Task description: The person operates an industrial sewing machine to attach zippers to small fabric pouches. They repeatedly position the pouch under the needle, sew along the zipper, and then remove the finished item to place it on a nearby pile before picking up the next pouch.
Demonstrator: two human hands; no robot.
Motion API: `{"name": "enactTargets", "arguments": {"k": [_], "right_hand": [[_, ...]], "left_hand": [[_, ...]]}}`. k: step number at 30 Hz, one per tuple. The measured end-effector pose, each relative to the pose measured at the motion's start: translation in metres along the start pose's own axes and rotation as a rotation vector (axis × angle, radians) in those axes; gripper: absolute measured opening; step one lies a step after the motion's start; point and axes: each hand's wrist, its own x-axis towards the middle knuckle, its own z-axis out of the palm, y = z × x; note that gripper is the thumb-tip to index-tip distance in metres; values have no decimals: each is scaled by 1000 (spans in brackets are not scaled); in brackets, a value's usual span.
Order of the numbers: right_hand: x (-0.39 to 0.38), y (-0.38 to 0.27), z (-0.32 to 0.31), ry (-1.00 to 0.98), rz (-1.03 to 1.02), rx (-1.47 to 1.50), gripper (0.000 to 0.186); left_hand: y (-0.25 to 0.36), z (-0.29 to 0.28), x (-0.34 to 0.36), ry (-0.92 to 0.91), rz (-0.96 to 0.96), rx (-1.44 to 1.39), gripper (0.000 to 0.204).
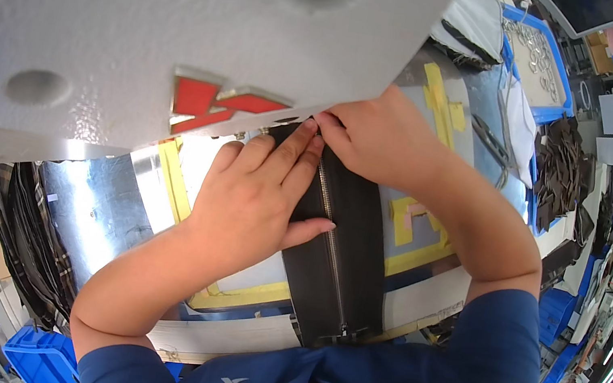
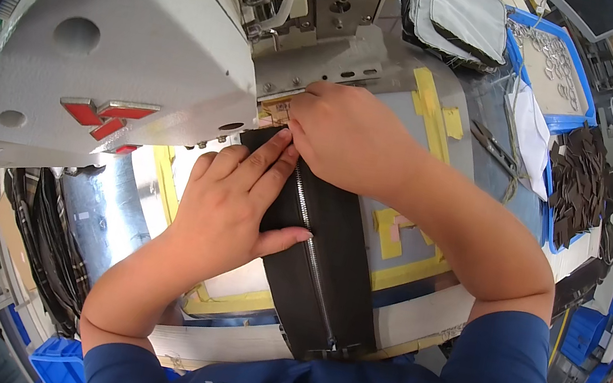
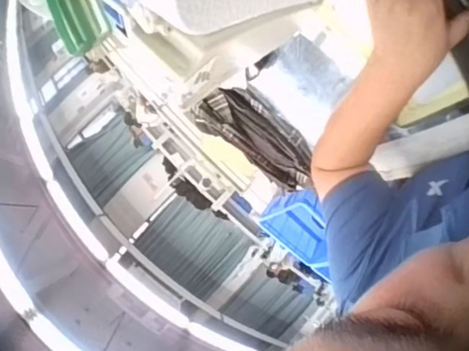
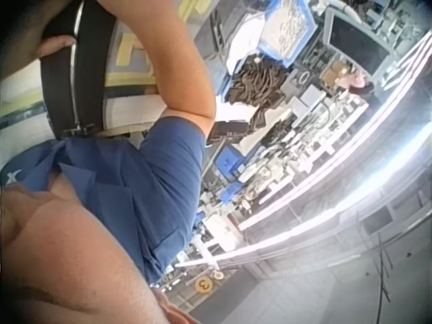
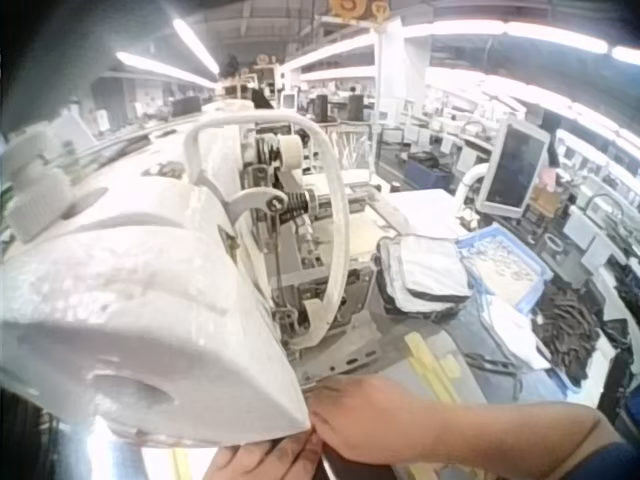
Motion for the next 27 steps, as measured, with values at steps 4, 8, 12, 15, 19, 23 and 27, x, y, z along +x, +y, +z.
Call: {"name": "enactTargets", "arguments": {"k": [4,8,12,15,19,23,27], "right_hand": [[-15,-1,-6,-30,-40,-8,13],[-31,-7,-6,32,-146,-133,22],[-31,-6,-4,2,-224,-269,29],[-30,-7,-3,-16,-214,-287,30],[-27,-8,-5,-23,-205,-277,24],[-26,-9,-5,-13,-205,-283,18],[-24,-9,-3,-2,-194,-287,15]], "left_hand": [[0,-1,1,-2,-22,-41,89],[-3,1,2,9,-18,-80,88],[-3,-1,3,-7,-34,-84,85],[-4,-1,3,3,-41,-115,84],[-6,3,3,36,-53,-173,81],[-11,5,0,118,-15,-174,79],[-15,3,-1,105,-21,-209,75]]}}
